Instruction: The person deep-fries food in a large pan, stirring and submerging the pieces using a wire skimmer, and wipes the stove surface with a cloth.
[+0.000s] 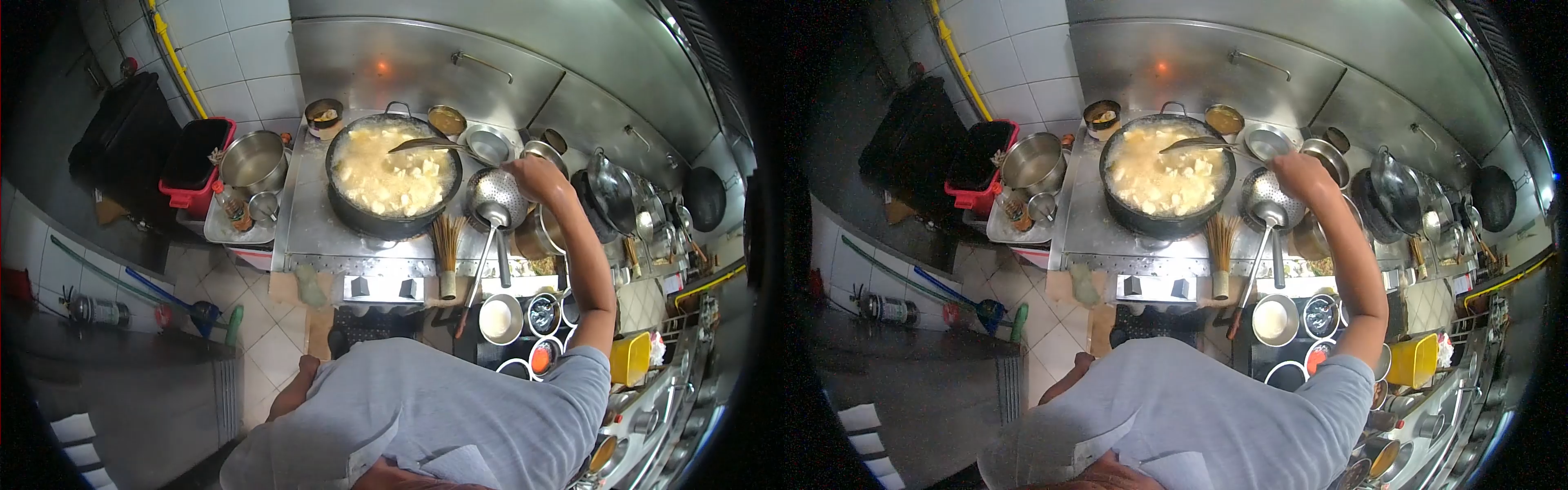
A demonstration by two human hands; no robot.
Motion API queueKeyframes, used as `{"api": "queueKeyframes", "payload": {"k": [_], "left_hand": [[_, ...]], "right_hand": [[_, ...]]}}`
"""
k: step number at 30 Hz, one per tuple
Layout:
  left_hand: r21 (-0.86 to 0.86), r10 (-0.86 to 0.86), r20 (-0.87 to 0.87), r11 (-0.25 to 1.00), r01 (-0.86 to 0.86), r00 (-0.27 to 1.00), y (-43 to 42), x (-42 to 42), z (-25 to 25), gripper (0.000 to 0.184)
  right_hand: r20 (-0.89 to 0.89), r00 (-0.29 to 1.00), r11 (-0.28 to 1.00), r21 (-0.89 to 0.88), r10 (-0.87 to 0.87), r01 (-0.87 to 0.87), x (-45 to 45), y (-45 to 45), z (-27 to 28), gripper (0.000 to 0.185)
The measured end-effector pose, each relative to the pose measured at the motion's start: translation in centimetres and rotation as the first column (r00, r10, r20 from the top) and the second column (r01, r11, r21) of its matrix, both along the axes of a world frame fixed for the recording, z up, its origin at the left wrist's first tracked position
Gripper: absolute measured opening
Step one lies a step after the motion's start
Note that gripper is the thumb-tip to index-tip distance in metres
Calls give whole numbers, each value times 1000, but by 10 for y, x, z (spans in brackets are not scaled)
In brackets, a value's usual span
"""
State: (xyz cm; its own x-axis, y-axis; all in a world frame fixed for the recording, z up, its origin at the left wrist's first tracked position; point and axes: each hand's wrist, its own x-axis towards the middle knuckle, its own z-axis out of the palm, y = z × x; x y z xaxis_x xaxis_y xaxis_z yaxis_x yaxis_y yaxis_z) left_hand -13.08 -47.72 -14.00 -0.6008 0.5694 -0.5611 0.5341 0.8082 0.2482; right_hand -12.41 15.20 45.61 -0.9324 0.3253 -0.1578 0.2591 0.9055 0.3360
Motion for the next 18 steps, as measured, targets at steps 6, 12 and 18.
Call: {"api": "queueKeyframes", "payload": {"k": [6, 12, 18], "left_hand": [[-133, -185, -45, 975, 177, 982, 10, -6, 23, 25], [-126, 263, 1, 957, -260, 965, 14, -2, 5, 25], [-48, 239, 110, 971, -235, 965, 6, -3, -4, 28]], "right_hand": [[-195, 980, 995, -85, 36, -54, 42, -22, 37, 40], [-276, 961, 949, -306, -18, -70, 61, -36, 29, 39], [-399, 917, 817, -523, 16, -242, 60, -67, -19, 36]]}}
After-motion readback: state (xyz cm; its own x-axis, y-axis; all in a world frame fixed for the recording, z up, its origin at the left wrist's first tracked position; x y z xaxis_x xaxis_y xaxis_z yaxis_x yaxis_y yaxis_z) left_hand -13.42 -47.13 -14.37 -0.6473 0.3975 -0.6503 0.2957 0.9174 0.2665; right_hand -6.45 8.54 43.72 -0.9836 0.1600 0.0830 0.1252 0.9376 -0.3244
